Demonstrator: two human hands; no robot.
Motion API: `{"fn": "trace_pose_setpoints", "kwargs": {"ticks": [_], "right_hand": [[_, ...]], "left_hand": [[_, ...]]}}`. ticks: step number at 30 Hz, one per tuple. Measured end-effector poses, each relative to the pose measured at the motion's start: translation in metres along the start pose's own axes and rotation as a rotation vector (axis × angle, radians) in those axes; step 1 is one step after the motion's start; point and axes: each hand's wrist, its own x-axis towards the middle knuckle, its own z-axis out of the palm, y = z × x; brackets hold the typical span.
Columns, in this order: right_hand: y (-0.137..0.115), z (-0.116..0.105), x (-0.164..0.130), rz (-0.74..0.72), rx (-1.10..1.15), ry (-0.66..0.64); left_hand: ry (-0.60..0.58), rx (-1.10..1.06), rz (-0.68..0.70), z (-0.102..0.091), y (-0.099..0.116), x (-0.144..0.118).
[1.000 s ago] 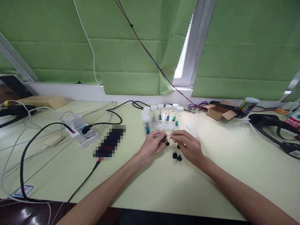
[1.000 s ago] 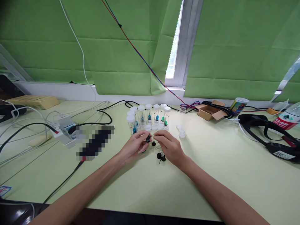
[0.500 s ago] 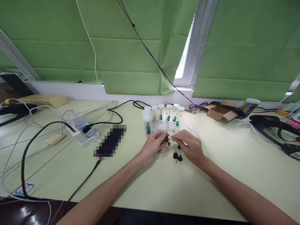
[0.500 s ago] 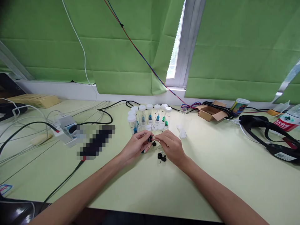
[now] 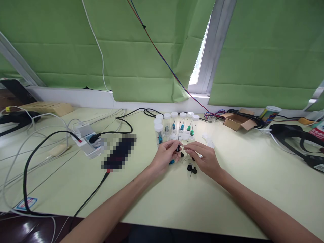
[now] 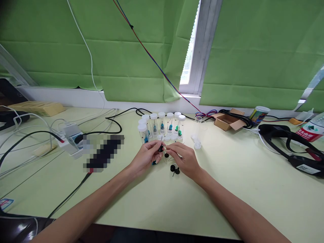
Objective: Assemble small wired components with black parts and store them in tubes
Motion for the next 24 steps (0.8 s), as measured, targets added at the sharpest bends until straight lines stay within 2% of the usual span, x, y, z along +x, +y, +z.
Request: {"fn": "trace_pose_setpoints", "kwargs": {"ticks": [14, 24], "right_hand": [[0.0002, 0.0003, 0.0011, -0.048, -0.056, 0.019], [0.0051, -0.0001, 0.0002, -0.019, -0.086, 0.056]], "left_hand": [[0.012, 0.08, -0.009, -0.0029, -0.0017, 0.0007], [0.007, 0.118, -0.012, -0.0035, -0.0034, 0.0009]]}}
